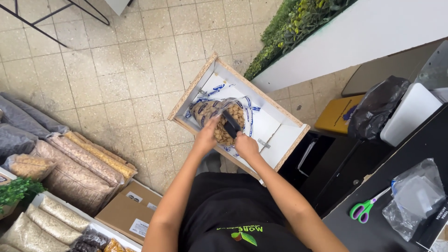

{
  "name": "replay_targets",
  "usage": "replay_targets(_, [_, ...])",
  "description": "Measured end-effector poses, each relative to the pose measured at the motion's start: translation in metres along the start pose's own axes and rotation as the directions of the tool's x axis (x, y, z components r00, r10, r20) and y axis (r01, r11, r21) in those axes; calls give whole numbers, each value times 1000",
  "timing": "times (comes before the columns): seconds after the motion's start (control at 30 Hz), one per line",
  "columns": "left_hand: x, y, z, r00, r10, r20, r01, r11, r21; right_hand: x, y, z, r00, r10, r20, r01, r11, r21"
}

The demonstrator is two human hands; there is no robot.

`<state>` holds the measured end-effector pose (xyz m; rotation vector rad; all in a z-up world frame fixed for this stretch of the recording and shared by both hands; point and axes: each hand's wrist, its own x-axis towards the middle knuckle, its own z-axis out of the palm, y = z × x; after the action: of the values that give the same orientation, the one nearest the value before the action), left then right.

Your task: Bagging and weighing snacks from a bulk container into individual plastic bags.

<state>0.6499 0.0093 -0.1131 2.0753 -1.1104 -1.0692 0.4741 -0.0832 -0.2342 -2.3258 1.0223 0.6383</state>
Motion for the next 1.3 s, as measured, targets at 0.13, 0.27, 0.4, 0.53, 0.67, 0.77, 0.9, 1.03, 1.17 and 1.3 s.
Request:
replay_targets(0.13, [9, -13, 21, 998, 54, -39, -58, 992, -109, -11, 23, -20, 994, 34, 103, -44, 994, 96])
replay_targets(0.27, [5, 4, 31, 992, 129, 14, -127, 988, -89, -14, 32, -28, 983, 173, 67, -183, 966, 184])
replay_targets(0.4, [23, -6, 61, 986, 167, -3, -166, 977, -136, -27, 34, -15, 986, 158, 56, -168, 936, 311])
replay_targets(0.53, [23, 3, 77, 980, 197, 17, -193, 973, -129, -8, 69, 30, 970, 229, 75, -239, 873, 425])
replay_targets(0.67, [17, 18, 69, 978, 201, 63, -193, 974, -121, -15, 62, 25, 961, 263, 82, -269, 830, 488])
replay_targets(0.77, [12, 24, 63, 976, 204, 73, -191, 970, -147, -13, 66, 30, 954, 282, 103, -295, 818, 494])
replay_targets(0.9, [15, 16, 61, 974, 225, 33, -213, 954, -212, -11, 61, 28, 956, 291, 43, -278, 842, 462])
replay_targets(1.03, [15, 19, 51, 965, 263, 12, -253, 939, -231, -4, 75, 44, 965, 264, 7, -231, 832, 505])
replay_targets(1.17, [8, 22, 35, 963, 256, 80, -233, 947, -223, -3, 74, 35, 976, 215, -23, -176, 852, 493])
replay_targets(1.3, [3, 28, -7, 970, 232, 71, -221, 966, -134, 0, 99, 48, 975, 213, -67, -149, 843, 517])
